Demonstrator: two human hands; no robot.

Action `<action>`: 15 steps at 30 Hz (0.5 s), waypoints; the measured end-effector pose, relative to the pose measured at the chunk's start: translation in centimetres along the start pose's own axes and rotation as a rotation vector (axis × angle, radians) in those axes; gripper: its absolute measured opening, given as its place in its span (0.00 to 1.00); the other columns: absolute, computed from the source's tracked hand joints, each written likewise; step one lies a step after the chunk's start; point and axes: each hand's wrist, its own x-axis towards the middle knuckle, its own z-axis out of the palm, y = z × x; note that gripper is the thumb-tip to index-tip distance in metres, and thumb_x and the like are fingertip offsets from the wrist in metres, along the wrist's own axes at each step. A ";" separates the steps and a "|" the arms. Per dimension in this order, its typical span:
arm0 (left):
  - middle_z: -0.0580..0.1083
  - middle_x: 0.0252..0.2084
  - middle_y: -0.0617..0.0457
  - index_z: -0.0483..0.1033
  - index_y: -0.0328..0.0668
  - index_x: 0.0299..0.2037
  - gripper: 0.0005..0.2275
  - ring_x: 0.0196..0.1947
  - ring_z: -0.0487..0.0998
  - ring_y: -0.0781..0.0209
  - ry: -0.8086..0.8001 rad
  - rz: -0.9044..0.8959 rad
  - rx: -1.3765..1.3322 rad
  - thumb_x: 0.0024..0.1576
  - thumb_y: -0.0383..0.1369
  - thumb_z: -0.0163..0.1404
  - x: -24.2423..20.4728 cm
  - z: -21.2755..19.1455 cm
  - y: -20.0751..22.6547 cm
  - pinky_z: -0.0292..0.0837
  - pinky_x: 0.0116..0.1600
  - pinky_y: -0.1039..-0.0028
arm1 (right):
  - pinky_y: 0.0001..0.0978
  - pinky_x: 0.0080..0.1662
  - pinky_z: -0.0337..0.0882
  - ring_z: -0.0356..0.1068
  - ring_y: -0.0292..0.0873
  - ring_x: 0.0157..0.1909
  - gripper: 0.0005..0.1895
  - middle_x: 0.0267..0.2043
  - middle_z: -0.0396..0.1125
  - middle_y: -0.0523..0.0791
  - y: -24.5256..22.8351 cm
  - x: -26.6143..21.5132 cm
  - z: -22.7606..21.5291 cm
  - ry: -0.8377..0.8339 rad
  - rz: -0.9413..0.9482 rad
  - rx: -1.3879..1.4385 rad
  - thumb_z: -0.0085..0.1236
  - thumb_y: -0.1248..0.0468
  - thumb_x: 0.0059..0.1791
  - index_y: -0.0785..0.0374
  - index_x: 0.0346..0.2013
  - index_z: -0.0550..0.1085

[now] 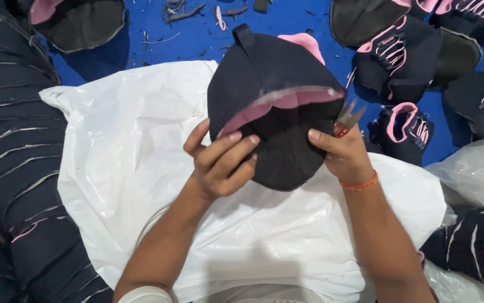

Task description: The person sits on a blue floor surrounded by black shoes with pink interiors. They pick up a shoe, use scissors to trim excess threads and fabric from the edges and laces, and then place the shoe aside. This process is repeated for several shoes.

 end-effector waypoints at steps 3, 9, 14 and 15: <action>0.78 0.46 0.67 0.71 0.57 0.25 0.13 0.57 0.68 0.65 0.064 0.042 0.055 0.56 0.30 0.64 -0.5 0.0 0.3 0.53 0.74 0.54 | 0.40 0.67 0.68 0.69 0.44 0.65 0.28 0.62 0.69 0.47 0.6 -0.2 -1.1 -0.041 -0.040 0.008 0.62 0.76 0.50 0.67 0.65 0.68; 0.77 0.46 0.69 0.71 0.60 0.25 0.13 0.57 0.68 0.68 0.126 0.072 0.089 0.57 0.33 0.63 -0.5 -0.1 0.3 0.52 0.74 0.55 | 0.39 0.68 0.66 0.68 0.42 0.66 0.29 0.63 0.69 0.45 1.1 -0.2 -2.0 -0.104 -0.099 0.013 0.61 0.78 0.50 0.63 0.65 0.69; 0.78 0.46 0.69 0.70 0.59 0.23 0.15 0.58 0.68 0.68 0.115 0.057 0.072 0.58 0.32 0.63 -0.6 0.0 0.4 0.52 0.74 0.56 | 0.38 0.67 0.66 0.68 0.42 0.66 0.28 0.63 0.69 0.44 1.1 -0.2 -1.9 -0.090 -0.101 -0.014 0.60 0.78 0.50 0.63 0.65 0.69; 0.77 0.46 0.69 0.70 0.59 0.23 0.15 0.58 0.68 0.69 0.120 0.060 0.072 0.58 0.33 0.63 -0.6 0.0 0.4 0.53 0.74 0.56 | 0.38 0.67 0.66 0.68 0.42 0.66 0.28 0.63 0.69 0.44 1.1 -0.2 -2.0 -0.090 -0.107 -0.015 0.60 0.78 0.50 0.63 0.65 0.70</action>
